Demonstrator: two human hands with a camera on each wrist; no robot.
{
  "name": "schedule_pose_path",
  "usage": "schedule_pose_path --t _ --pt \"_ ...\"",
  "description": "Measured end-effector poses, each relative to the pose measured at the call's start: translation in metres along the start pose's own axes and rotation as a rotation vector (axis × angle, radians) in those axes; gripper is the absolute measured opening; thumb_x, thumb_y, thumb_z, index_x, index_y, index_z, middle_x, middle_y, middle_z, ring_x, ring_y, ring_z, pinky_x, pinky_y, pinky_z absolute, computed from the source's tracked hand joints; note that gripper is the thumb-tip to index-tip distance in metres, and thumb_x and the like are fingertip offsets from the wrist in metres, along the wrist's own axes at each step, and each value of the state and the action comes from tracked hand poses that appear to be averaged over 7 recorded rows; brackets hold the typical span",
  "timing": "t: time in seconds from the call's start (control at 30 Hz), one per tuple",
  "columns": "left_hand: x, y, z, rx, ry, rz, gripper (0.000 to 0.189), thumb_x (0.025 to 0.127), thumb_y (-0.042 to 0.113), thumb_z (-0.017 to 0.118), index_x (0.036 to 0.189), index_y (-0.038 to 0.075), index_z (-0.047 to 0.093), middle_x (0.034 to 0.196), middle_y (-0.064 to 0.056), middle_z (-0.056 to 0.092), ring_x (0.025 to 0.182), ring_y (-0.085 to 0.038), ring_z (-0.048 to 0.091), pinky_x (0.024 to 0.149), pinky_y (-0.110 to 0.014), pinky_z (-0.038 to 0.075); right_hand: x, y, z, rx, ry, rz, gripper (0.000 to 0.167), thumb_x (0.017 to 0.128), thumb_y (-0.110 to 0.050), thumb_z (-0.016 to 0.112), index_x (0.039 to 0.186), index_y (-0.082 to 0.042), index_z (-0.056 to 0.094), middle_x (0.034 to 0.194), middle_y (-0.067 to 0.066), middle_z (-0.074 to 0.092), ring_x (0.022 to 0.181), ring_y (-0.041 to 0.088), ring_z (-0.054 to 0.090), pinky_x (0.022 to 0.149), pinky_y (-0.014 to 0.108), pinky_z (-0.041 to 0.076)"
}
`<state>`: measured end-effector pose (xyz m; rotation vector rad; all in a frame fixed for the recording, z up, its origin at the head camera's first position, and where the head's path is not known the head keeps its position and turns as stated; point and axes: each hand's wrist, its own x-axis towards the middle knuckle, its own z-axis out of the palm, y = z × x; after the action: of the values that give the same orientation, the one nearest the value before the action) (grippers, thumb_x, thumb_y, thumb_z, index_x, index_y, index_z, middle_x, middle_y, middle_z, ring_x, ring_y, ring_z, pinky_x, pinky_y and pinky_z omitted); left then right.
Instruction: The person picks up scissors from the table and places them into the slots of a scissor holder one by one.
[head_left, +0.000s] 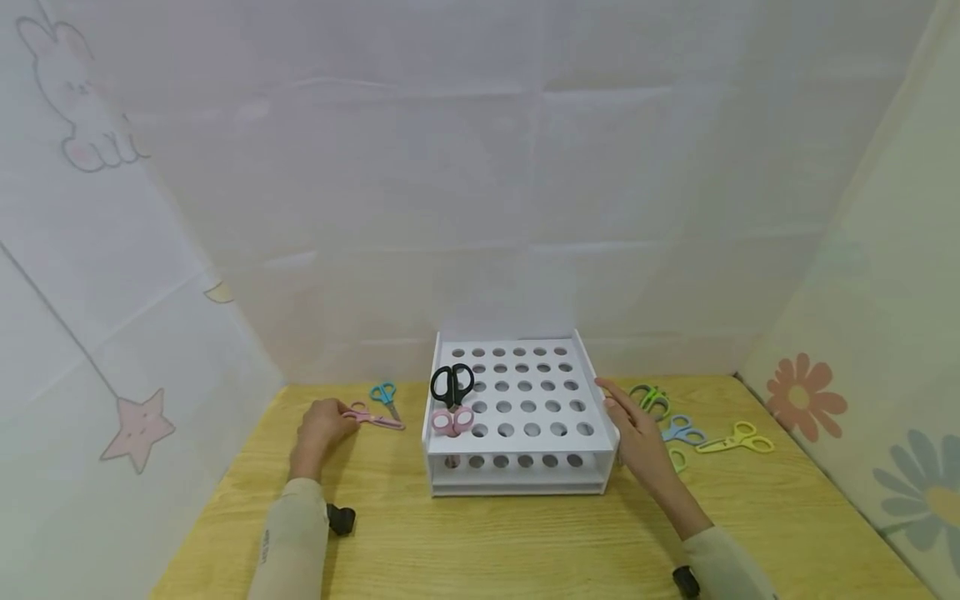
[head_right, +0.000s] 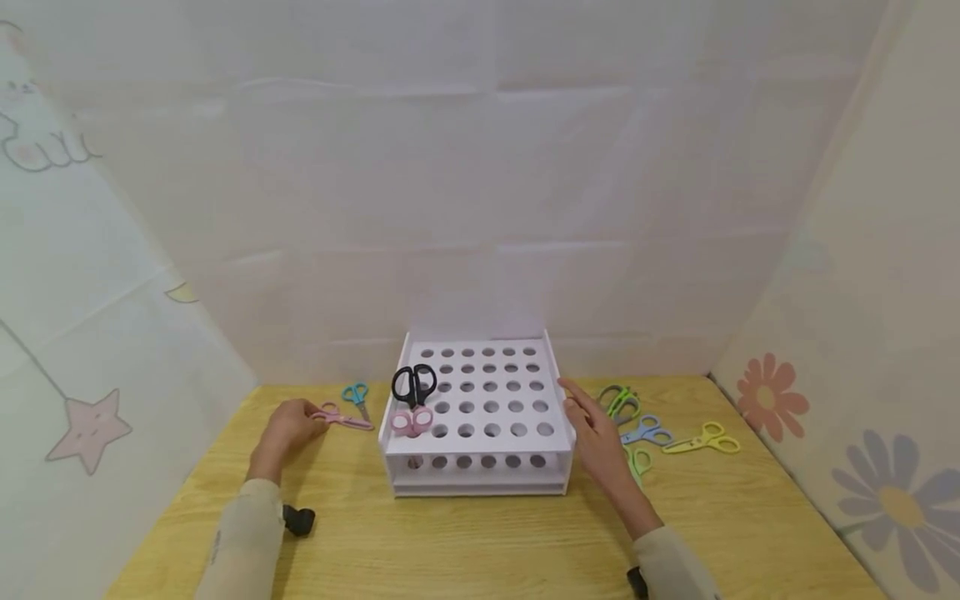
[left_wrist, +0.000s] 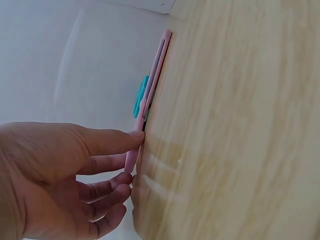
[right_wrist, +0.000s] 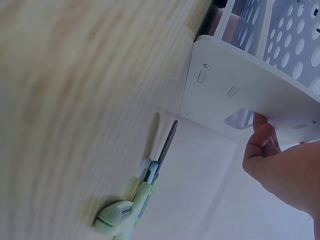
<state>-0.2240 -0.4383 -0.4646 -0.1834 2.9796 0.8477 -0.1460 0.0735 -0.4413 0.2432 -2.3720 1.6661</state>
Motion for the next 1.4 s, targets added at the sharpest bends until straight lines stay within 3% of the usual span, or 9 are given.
schedule_pose_path --t 0.13,0.37,0.53,0.8,1.0,1.2,1.4 --pt "0.003 -0.002 -0.001 -0.027 0.005 0.034 0.035 0.091 0.017 0.074 0.114 -0.009 0.067 0.111 -0.025 0.065 0.099 -0.041 0.060 0.085 -0.055 0.049 -0.002 -0.009 -0.002 -0.007 -0.003 -0.006 0.046 0.111 -0.028 0.044 0.152 -0.009 0.048 0.142 0.024 0.054 0.116 0.035 0.059 0.081 0.028 0.052" --pt "0.002 -0.007 -0.004 -0.102 -0.049 0.074 0.036 0.095 0.016 0.072 0.117 -0.010 0.061 0.112 -0.026 0.062 0.102 -0.041 0.058 0.089 -0.056 0.047 0.005 0.024 0.000 -0.027 0.015 0.021 0.046 0.111 -0.032 0.043 0.153 -0.016 0.048 0.143 0.020 0.054 0.114 0.032 0.060 0.080 0.031 0.053" --pt "0.005 -0.006 -0.005 -0.195 -0.050 0.060 0.042 0.095 0.013 0.071 0.124 -0.013 0.057 0.119 -0.029 0.060 0.107 -0.042 0.057 0.092 -0.055 0.045 0.006 0.027 0.000 -0.028 0.024 -0.008 0.046 0.111 -0.036 0.043 0.153 -0.020 0.049 0.143 0.018 0.055 0.117 0.031 0.059 0.083 0.030 0.052" --pt "0.010 -0.005 0.000 -0.511 0.015 0.022 0.051 0.093 0.002 0.070 0.139 -0.012 0.051 0.127 -0.030 0.057 0.107 -0.034 0.058 0.082 -0.035 0.054 0.006 0.025 0.001 -0.047 0.043 -0.016 0.046 0.110 -0.040 0.043 0.151 -0.023 0.051 0.140 0.017 0.058 0.114 0.030 0.061 0.084 0.034 0.052" --pt "0.007 -0.004 0.001 -0.701 0.058 -0.001 0.050 0.097 -0.003 0.064 0.143 -0.011 0.048 0.132 -0.032 0.053 0.103 -0.024 0.060 0.091 -0.038 0.054 0.006 0.027 0.004 -0.057 0.041 -0.004 0.045 0.110 -0.041 0.044 0.150 -0.024 0.052 0.141 0.015 0.058 0.118 0.027 0.059 0.088 0.036 0.050" --pt "0.009 0.002 -0.003 -0.882 0.058 0.067 0.048 0.099 -0.009 0.059 0.144 -0.012 0.045 0.134 -0.033 0.048 0.104 -0.028 0.066 0.096 -0.043 0.050 0.005 0.027 0.004 -0.061 0.047 -0.007 0.045 0.110 -0.042 0.044 0.150 -0.025 0.052 0.142 0.014 0.057 0.119 0.028 0.058 0.090 0.042 0.049" --pt "0.008 0.010 -0.006 -0.917 0.076 0.137 0.040 0.102 -0.003 0.058 0.139 -0.012 0.051 0.132 -0.031 0.051 0.100 -0.024 0.069 0.090 -0.038 0.054 0.005 0.026 0.003 -0.062 0.044 -0.007 0.045 0.110 -0.041 0.044 0.151 -0.024 0.052 0.145 0.013 0.054 0.123 0.028 0.056 0.092 0.043 0.049"
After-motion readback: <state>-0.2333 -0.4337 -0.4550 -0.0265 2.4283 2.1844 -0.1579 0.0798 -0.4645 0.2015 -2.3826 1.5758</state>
